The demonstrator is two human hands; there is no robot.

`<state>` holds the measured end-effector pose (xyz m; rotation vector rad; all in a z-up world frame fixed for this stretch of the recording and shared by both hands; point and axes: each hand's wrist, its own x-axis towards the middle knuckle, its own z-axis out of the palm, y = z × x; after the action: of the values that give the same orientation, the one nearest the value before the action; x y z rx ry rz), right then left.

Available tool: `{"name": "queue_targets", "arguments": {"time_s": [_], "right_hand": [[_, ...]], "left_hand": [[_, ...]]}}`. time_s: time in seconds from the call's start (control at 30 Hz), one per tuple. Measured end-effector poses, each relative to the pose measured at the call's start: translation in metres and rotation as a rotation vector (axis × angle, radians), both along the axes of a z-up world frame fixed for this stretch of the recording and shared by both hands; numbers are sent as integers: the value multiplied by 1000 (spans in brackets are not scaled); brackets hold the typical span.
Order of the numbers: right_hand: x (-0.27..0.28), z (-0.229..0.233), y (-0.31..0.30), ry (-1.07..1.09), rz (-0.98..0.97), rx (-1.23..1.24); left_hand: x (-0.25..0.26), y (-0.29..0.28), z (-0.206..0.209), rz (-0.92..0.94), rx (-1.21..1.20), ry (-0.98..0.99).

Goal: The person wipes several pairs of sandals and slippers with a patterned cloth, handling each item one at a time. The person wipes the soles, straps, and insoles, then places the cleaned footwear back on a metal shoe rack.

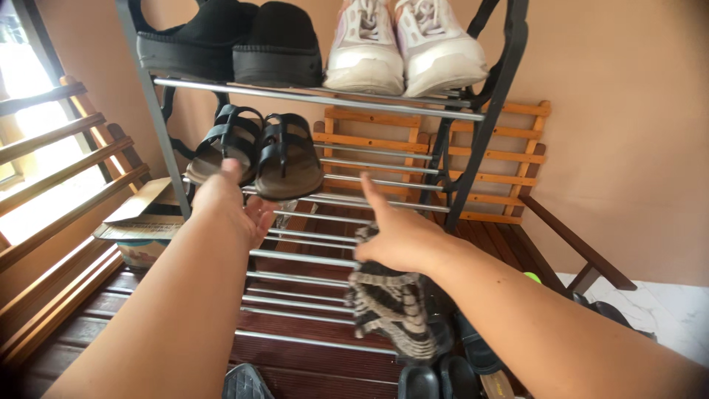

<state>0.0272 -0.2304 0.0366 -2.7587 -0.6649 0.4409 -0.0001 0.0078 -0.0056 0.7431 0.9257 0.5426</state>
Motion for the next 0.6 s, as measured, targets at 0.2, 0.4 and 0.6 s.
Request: {"name": "queue_targets", "arguments": {"time_s": [0.2, 0.4, 0.6], "right_hand": [[-16, -25, 49, -152, 286, 327], [-11, -46, 58, -164, 239, 302], [-17, -36, 46, -92, 42, 181]], "left_hand": [[14, 76, -20, 106, 155, -3], [7, 68, -13, -46, 127, 170], [7, -1, -33, -494, 365, -41]]}}
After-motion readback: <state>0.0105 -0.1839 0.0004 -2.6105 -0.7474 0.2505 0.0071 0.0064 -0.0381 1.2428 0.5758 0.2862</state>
